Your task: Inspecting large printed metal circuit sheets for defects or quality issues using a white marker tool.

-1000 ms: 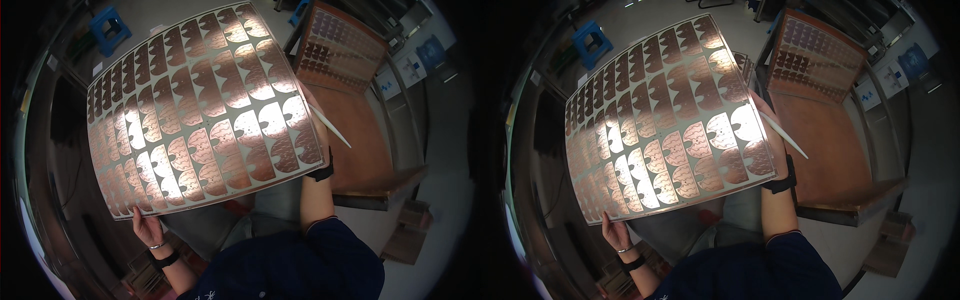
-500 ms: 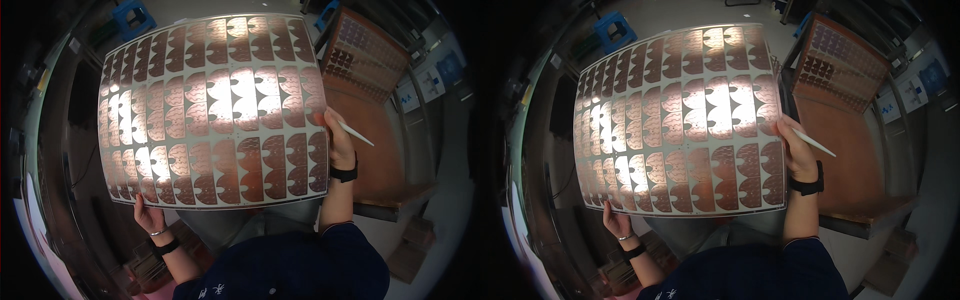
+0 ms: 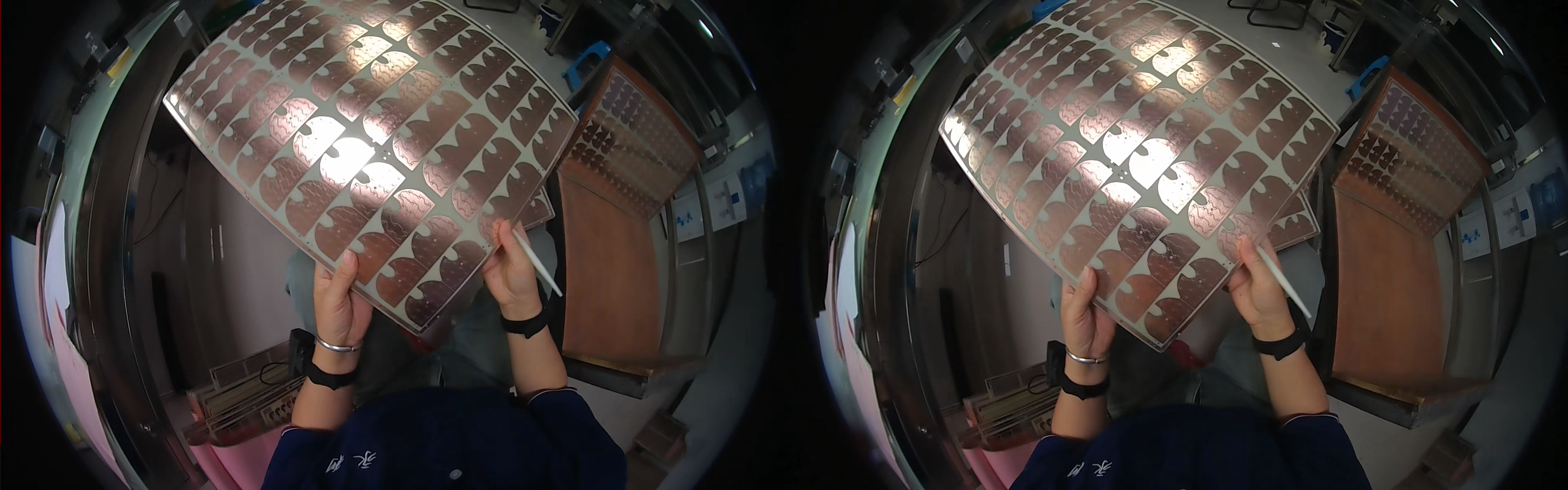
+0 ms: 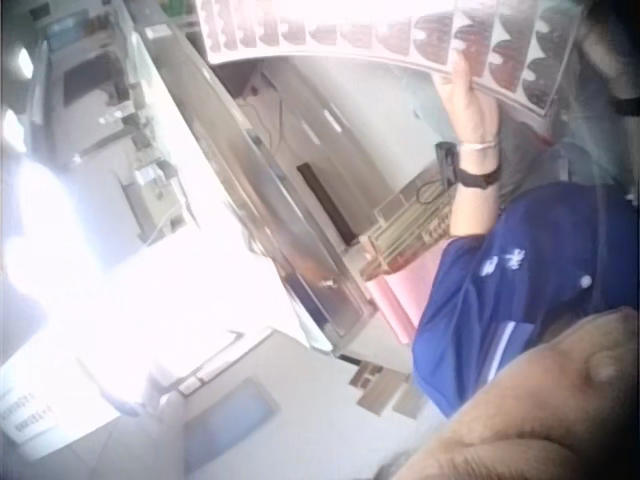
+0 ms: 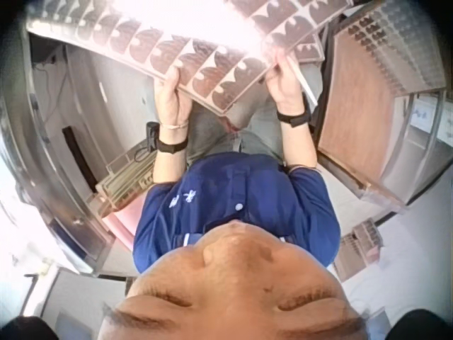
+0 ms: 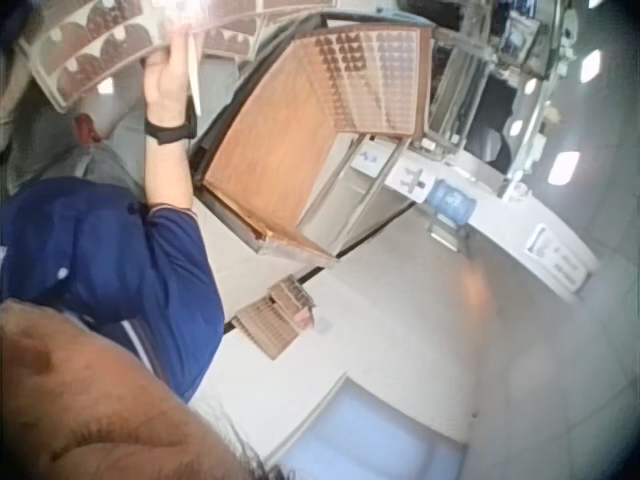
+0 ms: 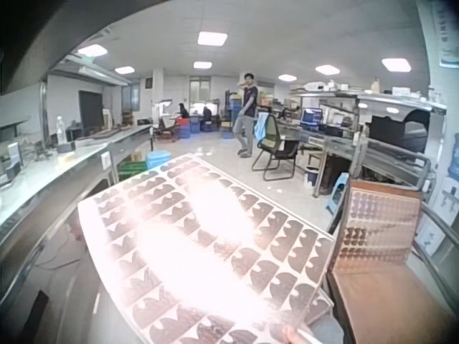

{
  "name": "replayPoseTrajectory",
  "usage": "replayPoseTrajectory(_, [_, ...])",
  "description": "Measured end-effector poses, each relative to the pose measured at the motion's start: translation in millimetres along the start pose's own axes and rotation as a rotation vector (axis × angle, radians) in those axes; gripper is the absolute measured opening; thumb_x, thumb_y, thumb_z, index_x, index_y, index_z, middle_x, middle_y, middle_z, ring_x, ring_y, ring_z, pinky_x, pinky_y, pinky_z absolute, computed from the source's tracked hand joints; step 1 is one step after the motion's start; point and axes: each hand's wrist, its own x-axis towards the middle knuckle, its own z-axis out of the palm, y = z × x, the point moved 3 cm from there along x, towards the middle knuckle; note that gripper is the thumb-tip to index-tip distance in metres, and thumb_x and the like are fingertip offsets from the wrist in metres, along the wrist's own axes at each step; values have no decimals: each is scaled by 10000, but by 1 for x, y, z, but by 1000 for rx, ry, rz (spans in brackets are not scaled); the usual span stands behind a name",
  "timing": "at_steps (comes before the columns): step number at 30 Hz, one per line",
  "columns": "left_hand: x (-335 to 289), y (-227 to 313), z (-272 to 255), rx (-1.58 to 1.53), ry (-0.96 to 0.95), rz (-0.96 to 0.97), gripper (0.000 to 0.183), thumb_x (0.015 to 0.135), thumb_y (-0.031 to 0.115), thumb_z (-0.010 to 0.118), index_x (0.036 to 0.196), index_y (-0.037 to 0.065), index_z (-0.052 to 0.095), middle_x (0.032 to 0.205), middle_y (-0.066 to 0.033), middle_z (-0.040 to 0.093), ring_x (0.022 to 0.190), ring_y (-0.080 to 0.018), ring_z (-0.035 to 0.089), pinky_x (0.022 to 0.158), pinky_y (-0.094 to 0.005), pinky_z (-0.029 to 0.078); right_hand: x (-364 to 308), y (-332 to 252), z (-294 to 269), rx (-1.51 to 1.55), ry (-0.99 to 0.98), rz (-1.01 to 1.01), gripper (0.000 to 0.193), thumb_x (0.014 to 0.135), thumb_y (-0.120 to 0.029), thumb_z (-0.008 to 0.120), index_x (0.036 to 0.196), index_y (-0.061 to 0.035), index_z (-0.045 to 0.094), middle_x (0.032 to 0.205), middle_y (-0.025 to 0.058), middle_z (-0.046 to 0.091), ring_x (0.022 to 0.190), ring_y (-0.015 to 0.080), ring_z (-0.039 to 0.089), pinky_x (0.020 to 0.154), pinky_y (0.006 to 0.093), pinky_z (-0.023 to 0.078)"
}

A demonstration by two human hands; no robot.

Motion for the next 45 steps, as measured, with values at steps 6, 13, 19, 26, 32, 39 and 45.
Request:
replayPoseTrajectory(6, [7, 41, -49, 97, 13, 7, 377, 915, 151, 482, 1241, -16, 392, 1175, -146, 530, 1043, -208, 550, 908, -347, 452, 45, -81, -80, 226, -59, -177, 474, 966, -381, 281, 1292, -59, 403, 1299, 100, 460, 1180, 248, 453, 991, 419, 376])
replayPoseTrajectory(13, [12, 59, -71, 217, 76, -1, 354, 918, 159, 474, 1227, -6, 426, 1029, -90, 585, 847, -122, 594, 724, -242, 503, 45, -92, -18, -105, -3, -53, 434, 973, -269, 306, 1342, -43, 337, 1318, 95, 440, 1165, 176, 471, 969, 314, 416])
replayPoseTrajectory(19, [16, 60, -73, 271, 103, -40, 386, 913, 164, 478, 1252, -6, 408, 988, -64, 584, 807, -83, 570, 696, -214, 484, 36, -82, -22, -178, 25, -39, 429, 963, -225, 339, 1343, -26, 325, 1310, 114, 441, 1162, 174, 474, 950, 306, 432])
replayPoseTrajectory(26, [14, 61, -74, 222, 84, -49, 432, 902, 176, 492, 1269, -20, 376, 1136, -136, 541, 946, -173, 581, 802, -289, 493, 33, -82, -21, -212, 49, -50, 419, 960, -205, 343, 1337, -22, 333, 1292, 112, 458, 1140, 175, 491, 930, 305, 439])
replayPoseTrajectory(32, [14, 63, -74, 227, 85, -31, 372, 910, 162, 463, 1226, -29, 412, 1129, -163, 558, 901, -201, 619, 767, -301, 526, 35, -79, -21, -236, 51, -55, 425, 953, -200, 361, 1335, -15, 342, 1298, 117, 453, 1136, 174, 492, 929, 291, 432])
replayPoseTrajectory(39, [11, 65, -90, 304, 94, 7, 474, 860, 189, 572, 1258, -8, 406, 923, 0, 572, 694, -29, 482, 589, -165, 403, 36, -87, -37, -409, -2, -129, 466, 943, -214, 379, 1344, 21, 331, 1320, 128, 432, 1179, 172, 446, 970, 292, 374])
replayPoseTrajectory(45, [-6, 69, -100, 404, 129, -8, 539, 798, 225, 654, 1238, 2, 437, 922, 20, 570, 734, -27, 492, 644, -154, 404, 33, -96, -44, -440, -26, 40, 430, 880, -200, 548, 1230, 33, 455, 1069, 78, 596, 878, 110, 594, 736, 219, 482])
